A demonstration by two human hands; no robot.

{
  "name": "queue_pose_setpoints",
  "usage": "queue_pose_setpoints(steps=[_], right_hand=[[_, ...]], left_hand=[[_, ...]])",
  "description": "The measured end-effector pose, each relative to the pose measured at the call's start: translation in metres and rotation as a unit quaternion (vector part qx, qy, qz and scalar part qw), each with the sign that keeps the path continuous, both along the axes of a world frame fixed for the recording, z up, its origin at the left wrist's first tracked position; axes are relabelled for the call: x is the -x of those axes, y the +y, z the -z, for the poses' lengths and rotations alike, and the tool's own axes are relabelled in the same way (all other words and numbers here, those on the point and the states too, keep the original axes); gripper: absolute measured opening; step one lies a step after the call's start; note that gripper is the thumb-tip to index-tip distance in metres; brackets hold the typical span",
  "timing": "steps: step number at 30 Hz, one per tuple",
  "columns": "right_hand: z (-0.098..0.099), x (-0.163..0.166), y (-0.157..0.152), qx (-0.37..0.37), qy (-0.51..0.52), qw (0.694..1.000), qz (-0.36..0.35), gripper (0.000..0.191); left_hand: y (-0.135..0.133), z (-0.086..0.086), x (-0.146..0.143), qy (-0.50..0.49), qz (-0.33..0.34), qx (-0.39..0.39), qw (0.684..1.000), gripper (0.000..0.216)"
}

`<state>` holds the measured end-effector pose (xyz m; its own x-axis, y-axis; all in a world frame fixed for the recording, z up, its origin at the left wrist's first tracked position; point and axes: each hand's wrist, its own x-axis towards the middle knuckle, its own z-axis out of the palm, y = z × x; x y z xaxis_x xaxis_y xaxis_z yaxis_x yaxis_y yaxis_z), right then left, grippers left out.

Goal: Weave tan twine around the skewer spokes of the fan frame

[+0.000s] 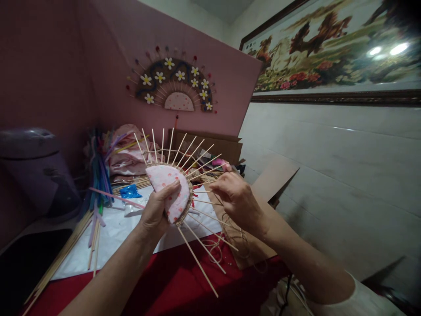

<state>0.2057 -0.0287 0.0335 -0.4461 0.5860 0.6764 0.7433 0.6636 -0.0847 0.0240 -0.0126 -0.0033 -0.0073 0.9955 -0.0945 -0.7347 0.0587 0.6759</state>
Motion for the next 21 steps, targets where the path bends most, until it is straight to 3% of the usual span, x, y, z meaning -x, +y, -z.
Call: queue_pose_setpoints(steps=[9, 21], right_hand=[[0.01, 0.01, 0.006, -0.061, -0.141, 0.986, 0.057, 0.014], [0.009, 0.013, 0.007, -0.032, -0.007, 0.998, 0.046, 0.015]], left_hand=[[-0.001, 0.0, 0.0, -0.005, 0.008, 0.005, 1.0, 0.018], [-0.002, 0.0, -0.001, 0.023, 0.014, -0.01, 1.0, 0.019]])
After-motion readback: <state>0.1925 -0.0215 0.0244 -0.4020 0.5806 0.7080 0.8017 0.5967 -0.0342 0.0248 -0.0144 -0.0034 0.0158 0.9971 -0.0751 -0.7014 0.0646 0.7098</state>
